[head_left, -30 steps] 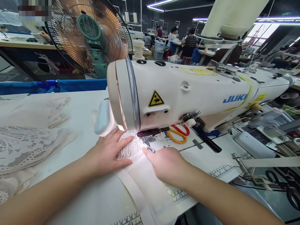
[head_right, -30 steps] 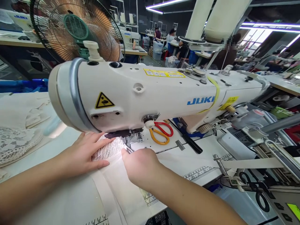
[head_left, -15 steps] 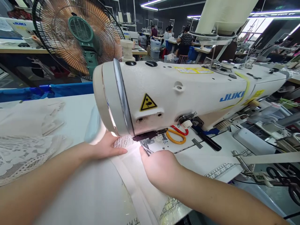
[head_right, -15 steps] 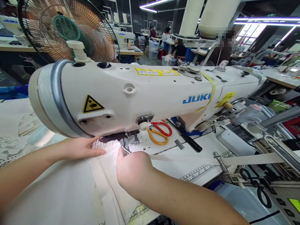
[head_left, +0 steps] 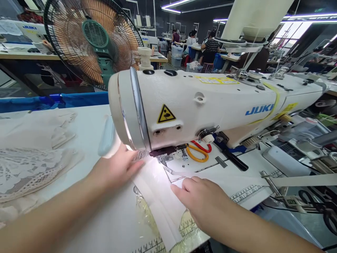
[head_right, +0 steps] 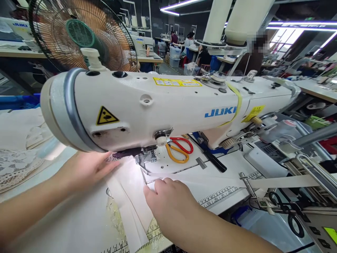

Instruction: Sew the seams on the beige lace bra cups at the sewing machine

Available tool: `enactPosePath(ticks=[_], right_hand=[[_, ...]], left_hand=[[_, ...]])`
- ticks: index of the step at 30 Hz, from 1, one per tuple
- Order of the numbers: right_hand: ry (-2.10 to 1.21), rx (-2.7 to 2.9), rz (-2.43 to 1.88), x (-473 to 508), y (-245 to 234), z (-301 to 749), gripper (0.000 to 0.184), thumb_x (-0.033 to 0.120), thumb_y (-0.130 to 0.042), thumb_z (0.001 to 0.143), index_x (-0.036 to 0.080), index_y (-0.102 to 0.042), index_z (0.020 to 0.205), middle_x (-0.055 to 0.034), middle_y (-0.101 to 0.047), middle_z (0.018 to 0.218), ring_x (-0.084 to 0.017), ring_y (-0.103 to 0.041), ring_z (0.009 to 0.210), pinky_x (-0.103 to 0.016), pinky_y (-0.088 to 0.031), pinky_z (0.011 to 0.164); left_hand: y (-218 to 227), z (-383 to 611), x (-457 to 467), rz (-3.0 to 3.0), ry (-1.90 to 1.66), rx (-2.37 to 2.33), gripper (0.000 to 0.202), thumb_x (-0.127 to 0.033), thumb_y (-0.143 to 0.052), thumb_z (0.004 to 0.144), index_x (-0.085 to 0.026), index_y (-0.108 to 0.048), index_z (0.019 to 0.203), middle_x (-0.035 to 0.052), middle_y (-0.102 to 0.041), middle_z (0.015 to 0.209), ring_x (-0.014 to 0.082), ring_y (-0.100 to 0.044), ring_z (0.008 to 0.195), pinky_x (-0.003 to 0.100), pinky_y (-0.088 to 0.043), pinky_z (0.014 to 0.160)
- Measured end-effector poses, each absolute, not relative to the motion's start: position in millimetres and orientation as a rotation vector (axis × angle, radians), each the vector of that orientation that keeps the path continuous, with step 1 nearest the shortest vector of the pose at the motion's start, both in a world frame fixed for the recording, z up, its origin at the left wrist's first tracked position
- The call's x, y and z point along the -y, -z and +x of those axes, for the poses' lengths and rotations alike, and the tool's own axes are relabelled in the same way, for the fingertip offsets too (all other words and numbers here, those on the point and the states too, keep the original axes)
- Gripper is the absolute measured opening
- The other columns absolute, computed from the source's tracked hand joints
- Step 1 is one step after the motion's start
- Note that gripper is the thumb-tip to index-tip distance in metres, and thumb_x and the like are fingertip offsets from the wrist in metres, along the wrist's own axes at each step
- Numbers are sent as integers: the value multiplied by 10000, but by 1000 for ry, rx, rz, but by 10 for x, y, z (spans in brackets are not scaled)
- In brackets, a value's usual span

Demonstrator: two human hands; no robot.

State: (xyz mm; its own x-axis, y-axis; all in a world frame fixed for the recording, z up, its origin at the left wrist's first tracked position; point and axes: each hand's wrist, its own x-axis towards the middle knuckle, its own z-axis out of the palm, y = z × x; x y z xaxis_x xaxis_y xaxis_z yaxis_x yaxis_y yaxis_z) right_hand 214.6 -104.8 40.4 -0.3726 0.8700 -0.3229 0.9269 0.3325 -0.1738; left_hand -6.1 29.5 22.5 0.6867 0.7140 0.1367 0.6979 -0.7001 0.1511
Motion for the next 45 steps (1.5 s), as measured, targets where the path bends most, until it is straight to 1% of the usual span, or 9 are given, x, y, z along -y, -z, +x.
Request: enactPosePath(ticks=[2, 4, 10, 16, 22, 26, 29, 35, 45], right_hand=[[460, -2547, 1587, 1128, -368, 2251, 607, 17, -546, 621, 226, -539, 1191, -50, -572, 869, -192, -509, 767, -275, -317, 563], [444, -2636, 1559, 1182, -334, 2325, 519, 14, -528, 653, 240, -553, 1119, -35, -542, 863, -177, -473, 769, -269, -302, 586], [463, -2641, 1548, 1200, -292, 2352, 418, -17, -476, 679, 238, -568, 997, -27, -504, 876, -167, -434, 792, -253, -293, 623], [447, -2662, 1550, 1126, -285, 2294, 409, -10, -455, 710, 242, -564, 1014, -24, -489, 864, -167, -419, 787, -256, -300, 631], [429, -2693, 1551, 1022, -242, 2270, 443, 24, -466, 750, 252, -563, 1117, -28, -495, 856, -170, -429, 791, -261, -308, 642], [390, -2653, 1528, 945, -237, 2254, 428, 72, -482, 790, 253, -551, 1172, -33, -504, 833, -171, -435, 745, -264, -269, 583], [335, -2608, 1521, 893, -248, 2230, 429, 70, -491, 782, 248, -556, 1168, -35, -516, 814, -168, -441, 706, -268, -238, 551], [247, -2591, 1461, 801, -308, 2154, 437, 62, -492, 756, 223, -564, 1155, -38, -556, 761, -170, -489, 658, -285, -209, 523], [230, -2405, 1432, 663, -383, 2017, 557, 105, -550, 745, 171, -485, 1294, -52, -637, 707, -176, -581, 566, -264, -208, 422]], left_hand=[[-181, -1, 12, 2881, -519, -941, 344, -258, -286, 938, -147, -611, 965, 120, -657, 920, 222, -616, 787, 346, -492, 715], [-110, 66, 299, 2874, -600, -668, 294, -208, -307, 926, -154, -591, 977, 114, -642, 978, 200, -602, 814, 307, -493, 690], [-54, 167, 557, 2883, -278, -457, 225, -209, -496, 813, -179, -608, 1006, 79, -638, 958, 201, -565, 757, 324, -443, 635], [-199, 112, 383, 3016, -290, -398, 234, -159, -426, 878, -199, -626, 994, 56, -659, 988, 177, -524, 697, 330, -376, 629], [-192, 91, 335, 2966, -286, -322, 331, -94, -305, 936, -164, -626, 899, 50, -674, 965, 169, -533, 714, 292, -410, 659], [-116, 37, 292, 2917, -344, -293, 231, -211, -445, 871, -153, -616, 1015, 88, -659, 1050, 214, -529, 783, 343, -423, 675], [-71, 9, 238, 2922, -363, -269, 306, -279, -507, 845, -163, -581, 1118, 89, -643, 1126, 239, -523, 852, 380, -417, 728], [-57, 9, 121, 2990, -494, -234, 273, -162, -389, 912, -206, -595, 1085, 50, -666, 1079, 210, -528, 853, 383, -377, 786], [-30, -4, -137, 3174, -578, -158, 311, -152, -345, 951, -193, -636, 1051, 22, -685, 1094, 196, -543, 839, 374, -371, 825]])
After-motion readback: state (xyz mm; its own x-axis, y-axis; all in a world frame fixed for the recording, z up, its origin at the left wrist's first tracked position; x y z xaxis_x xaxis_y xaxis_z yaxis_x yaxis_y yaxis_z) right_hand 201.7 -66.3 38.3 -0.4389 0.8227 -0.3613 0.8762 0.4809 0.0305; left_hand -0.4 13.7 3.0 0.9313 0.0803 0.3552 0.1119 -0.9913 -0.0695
